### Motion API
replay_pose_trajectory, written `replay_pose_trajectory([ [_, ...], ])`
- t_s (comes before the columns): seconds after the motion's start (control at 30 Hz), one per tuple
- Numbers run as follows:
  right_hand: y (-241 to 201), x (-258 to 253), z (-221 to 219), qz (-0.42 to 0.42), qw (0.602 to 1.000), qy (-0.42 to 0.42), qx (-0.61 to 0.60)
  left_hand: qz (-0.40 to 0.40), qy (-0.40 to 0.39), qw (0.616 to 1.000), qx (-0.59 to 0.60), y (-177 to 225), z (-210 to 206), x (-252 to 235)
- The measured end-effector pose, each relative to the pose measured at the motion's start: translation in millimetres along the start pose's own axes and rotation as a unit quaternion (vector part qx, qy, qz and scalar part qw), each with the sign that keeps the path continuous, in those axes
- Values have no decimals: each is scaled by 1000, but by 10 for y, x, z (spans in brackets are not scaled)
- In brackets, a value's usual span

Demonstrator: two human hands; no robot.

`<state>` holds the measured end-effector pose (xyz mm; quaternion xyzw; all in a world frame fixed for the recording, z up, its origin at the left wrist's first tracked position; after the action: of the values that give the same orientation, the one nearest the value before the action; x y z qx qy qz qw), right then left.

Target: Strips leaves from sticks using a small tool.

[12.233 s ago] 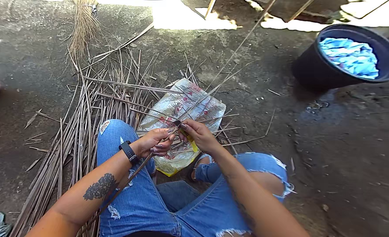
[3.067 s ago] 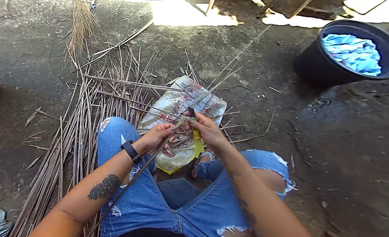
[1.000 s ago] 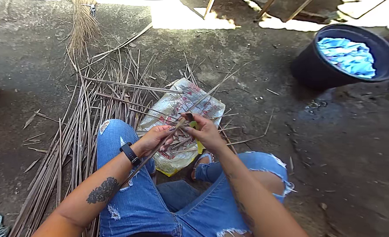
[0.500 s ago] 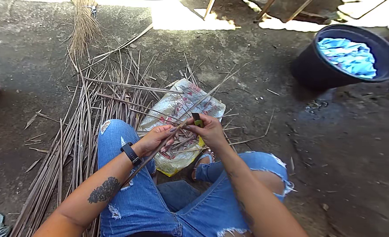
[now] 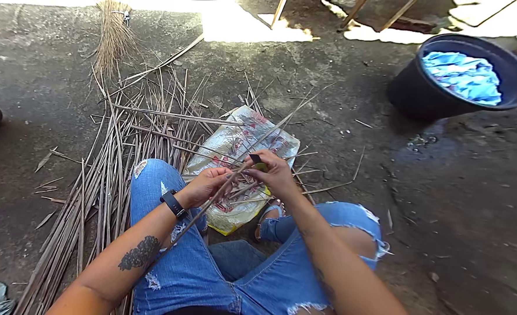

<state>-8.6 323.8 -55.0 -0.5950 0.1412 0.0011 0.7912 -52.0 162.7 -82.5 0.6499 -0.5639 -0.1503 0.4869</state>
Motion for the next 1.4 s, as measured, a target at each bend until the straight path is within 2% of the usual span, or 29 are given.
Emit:
replay_pose_trajectory([
  [0.27,-29,73,-103,5,995,-41,86,7,-61,997,-48,-16,-165,122],
  [0.43,-58,55,-34,22,996,-21,79,-48,-15,999,-5,63,-39,108],
  [0.53,-61,36,-17,0,998,-20,58,-65,-25,997,23,96,-26,87],
  [0.63,-83,28,22,22,997,-5,71,-58,-41,997,24,78,-52,66],
  [0.77,-184,71,73,61,994,27,91,-46,39,998,9,59,62,43],
  [0.87,-204,115,90,6,997,57,48,-41,102,994,-16,20,151,20],
  [1.1,-27,258,-410,-88,987,-127,36,-51,111,992,-29,15,156,14],
  [1.3,-59,268,-550,-124,981,-132,-69,-49,104,993,-37,17,136,6],
  [1.4,-21,278,-543,-124,985,-114,-37,-51,96,993,-40,21,124,5],
])
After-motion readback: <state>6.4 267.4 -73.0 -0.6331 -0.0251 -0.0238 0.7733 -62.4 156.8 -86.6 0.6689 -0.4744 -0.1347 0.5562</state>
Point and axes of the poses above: each hand's wrist, its own x-axis away from the middle knuckle, its own z-axis out of the back of the hand, y = z × x, the point moved 8 cm from there along -x, towards the middle knuckle, and after that the axes turned 3 degrees about z, right-handed, at the moved point
